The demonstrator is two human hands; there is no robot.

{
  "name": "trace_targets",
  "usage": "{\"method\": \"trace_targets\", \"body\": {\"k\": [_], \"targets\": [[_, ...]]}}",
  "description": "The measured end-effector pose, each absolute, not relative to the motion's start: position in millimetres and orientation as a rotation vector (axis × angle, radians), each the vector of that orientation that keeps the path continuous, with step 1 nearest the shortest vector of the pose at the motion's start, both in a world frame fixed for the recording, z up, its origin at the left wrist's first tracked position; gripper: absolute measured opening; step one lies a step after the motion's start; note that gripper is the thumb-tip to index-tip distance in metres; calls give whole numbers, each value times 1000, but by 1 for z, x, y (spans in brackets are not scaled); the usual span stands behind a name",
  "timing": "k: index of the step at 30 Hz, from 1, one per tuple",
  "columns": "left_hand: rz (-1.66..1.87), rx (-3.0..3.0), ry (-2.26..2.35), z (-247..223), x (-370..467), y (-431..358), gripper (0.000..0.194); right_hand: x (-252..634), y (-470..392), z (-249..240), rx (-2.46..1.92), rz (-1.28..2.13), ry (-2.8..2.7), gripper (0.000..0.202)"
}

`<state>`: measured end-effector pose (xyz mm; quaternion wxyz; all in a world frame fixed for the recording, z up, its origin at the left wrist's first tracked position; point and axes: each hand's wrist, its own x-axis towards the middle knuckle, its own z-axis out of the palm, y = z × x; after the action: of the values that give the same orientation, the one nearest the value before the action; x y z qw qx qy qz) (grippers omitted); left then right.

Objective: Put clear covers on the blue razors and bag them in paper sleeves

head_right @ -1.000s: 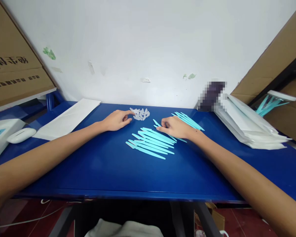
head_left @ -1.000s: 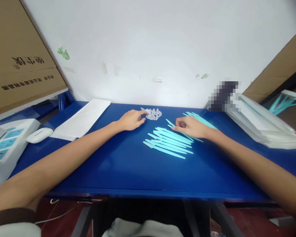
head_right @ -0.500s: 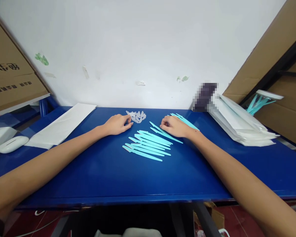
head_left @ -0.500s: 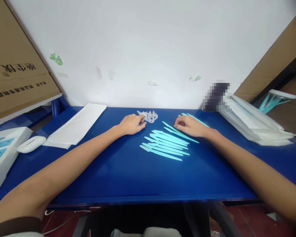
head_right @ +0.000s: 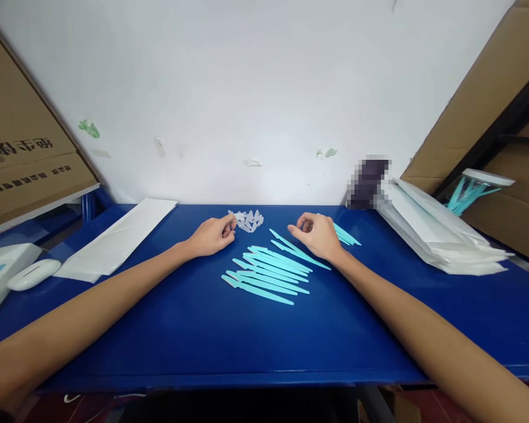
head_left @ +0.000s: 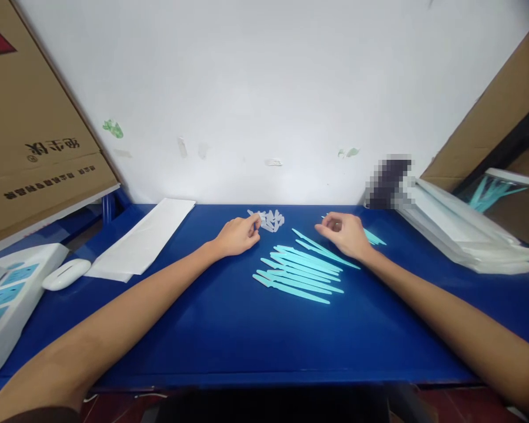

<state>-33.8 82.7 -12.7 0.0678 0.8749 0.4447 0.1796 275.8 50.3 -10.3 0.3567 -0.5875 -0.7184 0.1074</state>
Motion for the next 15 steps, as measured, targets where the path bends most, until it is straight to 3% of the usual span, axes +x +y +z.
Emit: {"method": "trace_targets", "body": {"k": [2, 8, 15], "targets": [[561, 2615, 1304, -14, -35, 84, 18, 277, 50, -9, -1505, 292, -1920, 35], [590, 2610, 1217, -19, -37, 89, 18, 283, 47, 0, -1456, 469, -2342, 24], [690, 2556, 1249, -19, -37, 91, 31, 289, 52, -5, -1472, 321, -2408, 15]]}}
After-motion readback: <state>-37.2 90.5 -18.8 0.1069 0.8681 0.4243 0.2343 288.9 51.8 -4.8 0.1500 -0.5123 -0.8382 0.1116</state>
